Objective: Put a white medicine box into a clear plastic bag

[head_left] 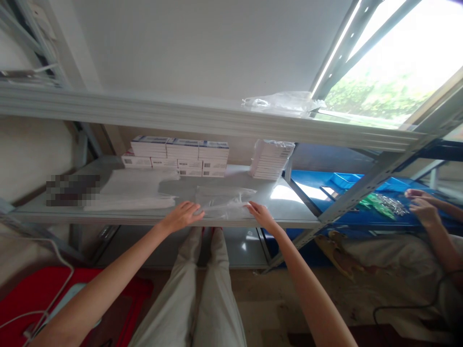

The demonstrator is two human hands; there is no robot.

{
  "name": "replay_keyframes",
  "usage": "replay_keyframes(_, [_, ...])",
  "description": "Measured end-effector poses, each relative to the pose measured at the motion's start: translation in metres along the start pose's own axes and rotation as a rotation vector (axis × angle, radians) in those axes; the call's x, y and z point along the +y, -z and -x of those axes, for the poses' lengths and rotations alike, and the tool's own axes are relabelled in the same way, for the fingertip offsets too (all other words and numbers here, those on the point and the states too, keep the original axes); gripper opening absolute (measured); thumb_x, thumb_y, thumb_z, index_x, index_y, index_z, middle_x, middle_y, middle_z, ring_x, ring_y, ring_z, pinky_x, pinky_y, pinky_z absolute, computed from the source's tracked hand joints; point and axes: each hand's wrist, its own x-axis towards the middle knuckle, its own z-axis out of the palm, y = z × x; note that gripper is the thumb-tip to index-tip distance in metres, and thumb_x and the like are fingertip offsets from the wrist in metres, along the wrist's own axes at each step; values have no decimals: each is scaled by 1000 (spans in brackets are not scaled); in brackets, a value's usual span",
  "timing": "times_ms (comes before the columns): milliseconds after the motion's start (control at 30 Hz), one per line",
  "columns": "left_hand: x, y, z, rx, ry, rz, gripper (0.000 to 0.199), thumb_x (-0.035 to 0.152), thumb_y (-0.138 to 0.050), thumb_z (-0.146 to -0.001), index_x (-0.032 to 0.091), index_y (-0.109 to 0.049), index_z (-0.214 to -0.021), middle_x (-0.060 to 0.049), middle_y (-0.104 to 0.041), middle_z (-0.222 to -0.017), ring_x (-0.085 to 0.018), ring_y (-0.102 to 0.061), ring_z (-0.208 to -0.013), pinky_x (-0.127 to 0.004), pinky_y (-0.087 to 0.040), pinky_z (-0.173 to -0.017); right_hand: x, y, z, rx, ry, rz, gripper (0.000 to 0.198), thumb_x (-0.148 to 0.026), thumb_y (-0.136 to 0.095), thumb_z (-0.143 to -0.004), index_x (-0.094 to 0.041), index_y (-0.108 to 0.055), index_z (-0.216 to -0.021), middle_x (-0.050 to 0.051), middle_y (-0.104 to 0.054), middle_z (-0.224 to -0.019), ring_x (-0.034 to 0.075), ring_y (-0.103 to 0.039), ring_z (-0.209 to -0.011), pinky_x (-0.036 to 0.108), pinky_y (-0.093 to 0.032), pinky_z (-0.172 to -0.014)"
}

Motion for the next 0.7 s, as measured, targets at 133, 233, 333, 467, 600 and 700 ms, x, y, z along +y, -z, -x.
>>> replay_keyframes(133, [-2, 0, 4, 37, 48, 0, 24, 9, -46, -89, 20, -63, -101, -8, -61, -102, -18, -56, -93, -33, -44, -85, 1, -1, 2, 3, -50, 24, 42, -59, -52, -77, -18, -58, -79, -3, -49, -57, 12, -42, -52, 23, -29, -51])
replay_keyframes(233, [-5, 0, 7, 106, 134, 34, 21, 15, -45, -92, 20, -64, -99, -7, -63, -105, -19, -57, -94, -35, -44, -86, 8, -2, 3, 66, -89, 80, 41, -59, -56, -74, -19, -51, -65, -4, -43, -52, 10, -36, -50, 24, -25, -50])
replay_keyframes(333, [-7, 0, 8, 156, 228, 106, 21, 22, -44, -94, 19, -65, -94, -7, -63, -108, -19, -57, -99, -36, -44, -89, 16, -3, 3, 56, -96, 57, 48, -61, -52, -76, -20, -40, -53, -4, -35, -49, 9, -31, -50, 24, -23, -50])
replay_keyframes(467, [-7, -1, 9, 251, 259, 199, 22, 21, -42, -95, 18, -64, -96, -7, -64, -109, -18, -58, -104, -35, -46, -91, 23, -4, 3, -17, -78, 12, 48, -60, -51, -77, -19, -42, -53, -4, -38, -50, 9, -33, -51, 24, -23, -50])
replay_keyframes(600, [-6, -4, 12, 275, 254, 240, 21, 22, -43, -95, 18, -62, -104, -7, -65, -109, -17, -60, -103, -33, -49, -91, 22, -3, 5, -62, -71, -22, 45, -57, -51, -79, -17, -49, -58, -3, -41, -53, 10, -35, -53, 24, -26, -51])
replay_keyframes(700, [-3, -5, 16, 230, 178, 239, 26, 23, -45, -94, 20, -57, -117, -7, -64, -112, -17, -61, -103, -31, -50, -91, 17, 0, 7, -76, -67, -38, 43, -57, -50, -79, -16, -56, -65, -3, -43, -54, 10, -38, -53, 23, -29, -51])
